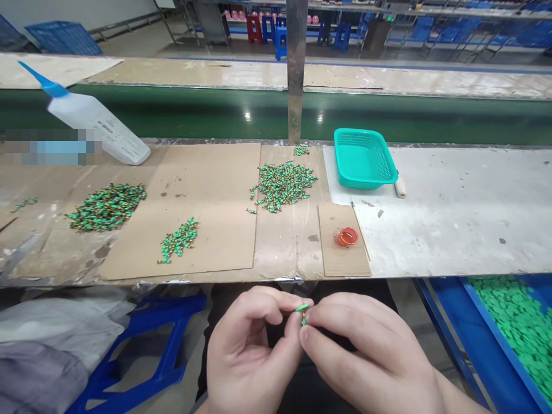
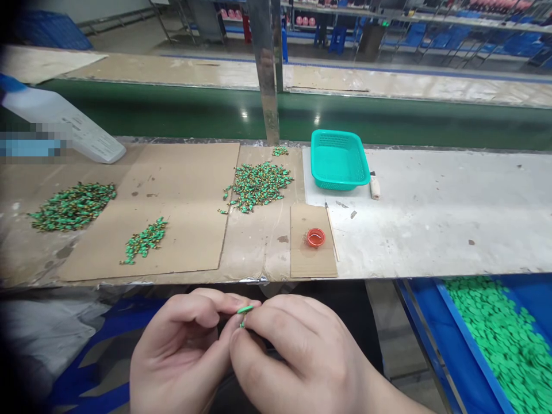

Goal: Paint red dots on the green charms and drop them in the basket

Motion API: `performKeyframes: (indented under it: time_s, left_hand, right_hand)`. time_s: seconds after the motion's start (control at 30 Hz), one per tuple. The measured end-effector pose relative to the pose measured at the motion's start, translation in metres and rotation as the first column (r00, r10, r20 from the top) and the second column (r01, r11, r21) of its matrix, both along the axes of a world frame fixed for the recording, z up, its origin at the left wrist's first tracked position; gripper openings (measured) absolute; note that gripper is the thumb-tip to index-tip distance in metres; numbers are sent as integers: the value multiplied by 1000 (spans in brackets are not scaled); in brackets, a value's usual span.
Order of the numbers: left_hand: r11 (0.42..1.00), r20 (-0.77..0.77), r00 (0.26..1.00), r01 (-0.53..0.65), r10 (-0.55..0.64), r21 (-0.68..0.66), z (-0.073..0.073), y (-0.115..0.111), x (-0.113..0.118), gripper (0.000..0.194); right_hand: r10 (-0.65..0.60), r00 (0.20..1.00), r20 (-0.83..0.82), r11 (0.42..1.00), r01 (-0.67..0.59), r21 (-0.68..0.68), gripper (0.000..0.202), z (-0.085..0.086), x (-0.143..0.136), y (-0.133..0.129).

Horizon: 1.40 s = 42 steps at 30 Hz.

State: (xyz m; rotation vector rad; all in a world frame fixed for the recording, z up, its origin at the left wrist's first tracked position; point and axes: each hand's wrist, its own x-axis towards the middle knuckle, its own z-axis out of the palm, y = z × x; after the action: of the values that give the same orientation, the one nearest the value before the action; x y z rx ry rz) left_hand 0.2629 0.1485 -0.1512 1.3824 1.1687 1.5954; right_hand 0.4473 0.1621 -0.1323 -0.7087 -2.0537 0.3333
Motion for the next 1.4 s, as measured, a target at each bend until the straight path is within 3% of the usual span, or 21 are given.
performKeyframes:
  time_s: [0.6,0.8,0.93,1.03,1.13,1.23,1.4]
  left_hand:
    - [999,13,1000,-25,26,-35,-1,-3,4,39]
    - [996,88,996,8,0,-88,-2,-6,4,43]
    - [977,229,971,116,-74,-178,-3,-9,-2,40]
    - [952,374,919,216,-123,-218,-2,-7,-4,38]
    - [933,484,870,244,-90,-266,2,-1,-1,42]
    - [921,535,844,241,-42,-308,8,3,3,45]
    - [906,571,821,254,-18,-337,11,4,8,45]
  right_hand:
    - [46,999,-13,999,-46,-23,15,-7,1,-1]
    - [50,997,-66,997,-53,-53,19,-10,0,-5]
    - [-104,974,-203,974,58,-218,23,-9,-2,-6]
    - [-216,934,-284,905,82,-417,18,-8,-6,-5]
    - [-253,909,-331,831,30,-555,16,-8,-13,-4]
    - [-274,893,-356,790,-2,-614,17,-8,-19,-4]
    - [-276,884,-377,795,-11,-606,18,-8,-24,-5]
